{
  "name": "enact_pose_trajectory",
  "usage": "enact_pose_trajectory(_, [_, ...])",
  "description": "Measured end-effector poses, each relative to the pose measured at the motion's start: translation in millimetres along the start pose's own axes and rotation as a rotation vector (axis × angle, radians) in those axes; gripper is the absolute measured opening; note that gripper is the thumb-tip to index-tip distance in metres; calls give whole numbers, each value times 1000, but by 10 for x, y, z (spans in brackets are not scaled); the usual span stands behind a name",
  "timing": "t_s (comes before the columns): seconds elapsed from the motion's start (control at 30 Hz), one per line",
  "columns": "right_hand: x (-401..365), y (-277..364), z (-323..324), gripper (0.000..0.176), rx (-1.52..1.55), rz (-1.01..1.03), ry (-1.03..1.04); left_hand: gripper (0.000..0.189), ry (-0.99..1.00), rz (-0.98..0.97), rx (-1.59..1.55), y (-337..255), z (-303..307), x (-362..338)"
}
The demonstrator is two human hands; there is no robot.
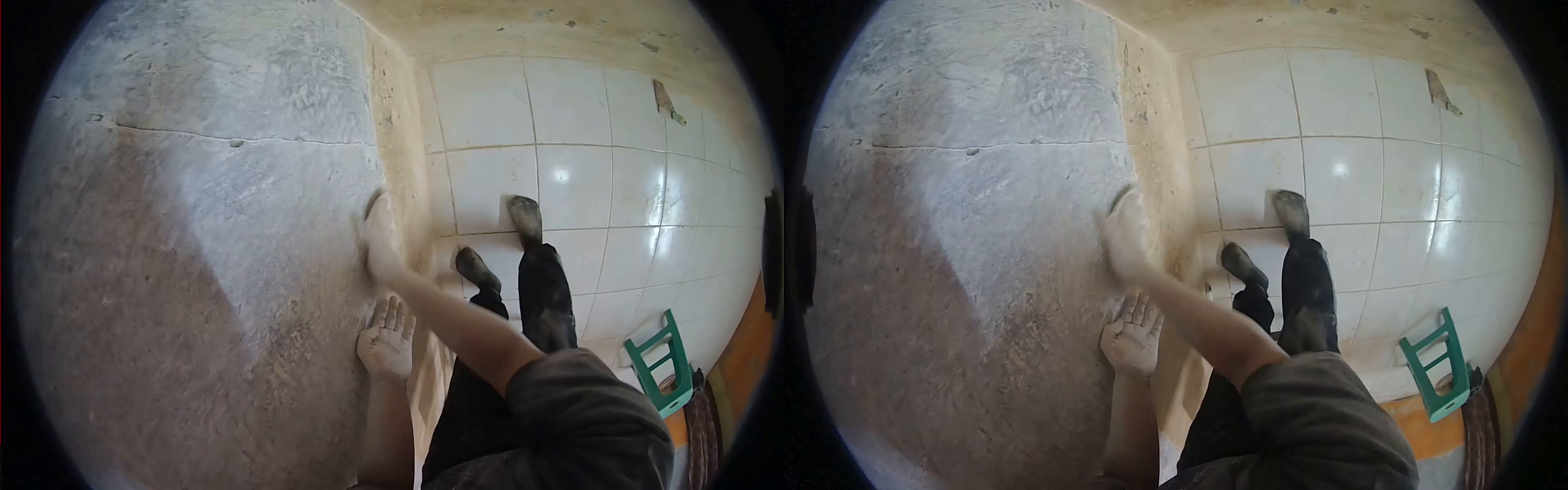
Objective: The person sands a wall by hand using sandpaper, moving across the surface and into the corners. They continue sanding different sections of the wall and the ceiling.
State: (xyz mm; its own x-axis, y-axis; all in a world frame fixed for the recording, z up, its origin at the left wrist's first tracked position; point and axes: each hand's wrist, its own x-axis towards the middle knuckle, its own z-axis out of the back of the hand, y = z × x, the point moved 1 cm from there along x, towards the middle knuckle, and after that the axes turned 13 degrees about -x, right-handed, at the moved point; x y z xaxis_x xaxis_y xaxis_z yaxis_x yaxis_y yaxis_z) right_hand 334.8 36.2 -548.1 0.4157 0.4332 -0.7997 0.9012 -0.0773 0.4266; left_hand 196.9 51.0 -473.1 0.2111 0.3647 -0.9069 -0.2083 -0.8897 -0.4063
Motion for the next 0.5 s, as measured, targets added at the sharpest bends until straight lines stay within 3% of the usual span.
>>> enact_pose_trajectory(0.03, [-225, 134, 2, 77, -464, 173, 64, 76, 154, 19, -81, 39, 100, 80])
enact_pose_trajectory(0.07, [-386, 33, -41, 78, -670, 383, 99, 78, 307, 51, -162, 78, 199, 157])
enact_pose_trajectory(0.1, [-553, -67, -82, 80, -860, 607, 91, 78, 677, 112, -337, 144, 664, 437])
enact_pose_trajectory(0.17, [-667, -490, -149, 80, -698, 1134, 2, 78, 670, 99, -320, 154, 754, 428])
enact_pose_trajectory(0.23, [99, -473, 60, 77, -567, 689, -15, 78, -70, -43, 67, 67, 191, -4])
enact_pose_trajectory(0.27, [515, -704, 0, 76, -230, 450, -176, 74, 50, 58, -48, 38, 426, 85])
enact_pose_trajectory(0.33, [493, -401, 259, 75, -178, 150, 10, 73, 85, 31, 35, 39, 431, 62])
enact_pose_trajectory(0.37, [473, -542, 185, 75, -307, 192, 15, 72, 114, 15, 78, 25, 406, 95])
enact_pose_trajectory(0.47, [352, -1013, -101, 77, -820, 441, 7, 71, -229, -103, 252, 150, 818, 391])
enact_pose_trajectory(0.5, [133, -785, -72, 77, -914, 420, 87, 70, -351, -140, 312, 204, 1029, 493])
